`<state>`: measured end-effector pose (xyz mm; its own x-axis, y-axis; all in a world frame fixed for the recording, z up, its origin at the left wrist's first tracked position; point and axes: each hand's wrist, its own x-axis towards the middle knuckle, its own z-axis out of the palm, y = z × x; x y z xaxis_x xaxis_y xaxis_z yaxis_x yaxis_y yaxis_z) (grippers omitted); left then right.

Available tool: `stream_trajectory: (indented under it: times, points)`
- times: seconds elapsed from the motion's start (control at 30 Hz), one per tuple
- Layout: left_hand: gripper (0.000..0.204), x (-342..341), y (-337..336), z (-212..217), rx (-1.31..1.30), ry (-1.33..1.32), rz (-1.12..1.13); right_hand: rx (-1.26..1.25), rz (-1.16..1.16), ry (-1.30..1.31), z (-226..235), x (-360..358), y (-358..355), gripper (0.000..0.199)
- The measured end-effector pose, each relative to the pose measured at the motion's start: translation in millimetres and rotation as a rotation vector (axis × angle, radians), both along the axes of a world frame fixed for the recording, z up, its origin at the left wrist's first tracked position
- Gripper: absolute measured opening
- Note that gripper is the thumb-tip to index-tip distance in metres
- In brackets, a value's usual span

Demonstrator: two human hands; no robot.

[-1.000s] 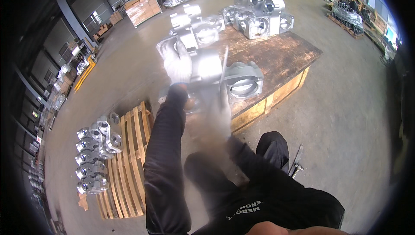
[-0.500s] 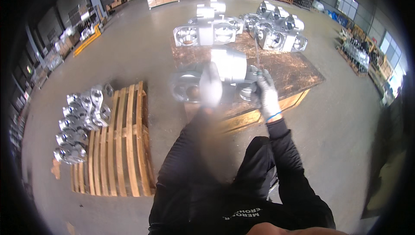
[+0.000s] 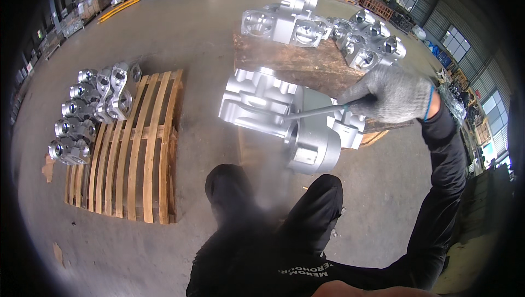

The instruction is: The person deburrs and smooths the edges of a large metal casting using a metal file. They rotate the part to access different edges and file them, then place the finished part on a wooden pallet with other similar parts.

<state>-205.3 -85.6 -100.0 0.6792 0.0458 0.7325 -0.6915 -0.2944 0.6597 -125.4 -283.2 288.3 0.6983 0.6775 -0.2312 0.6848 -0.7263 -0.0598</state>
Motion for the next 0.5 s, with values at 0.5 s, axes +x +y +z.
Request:
stream_trajectory:
  times: [0.5]
  points:
    - [0.047, -15.5, 19.0, 8.0, 0.079, -0.017, -0.116, -0.245, 0.092, 0.016, -21.8, -3.1, 85.6, 0.020]
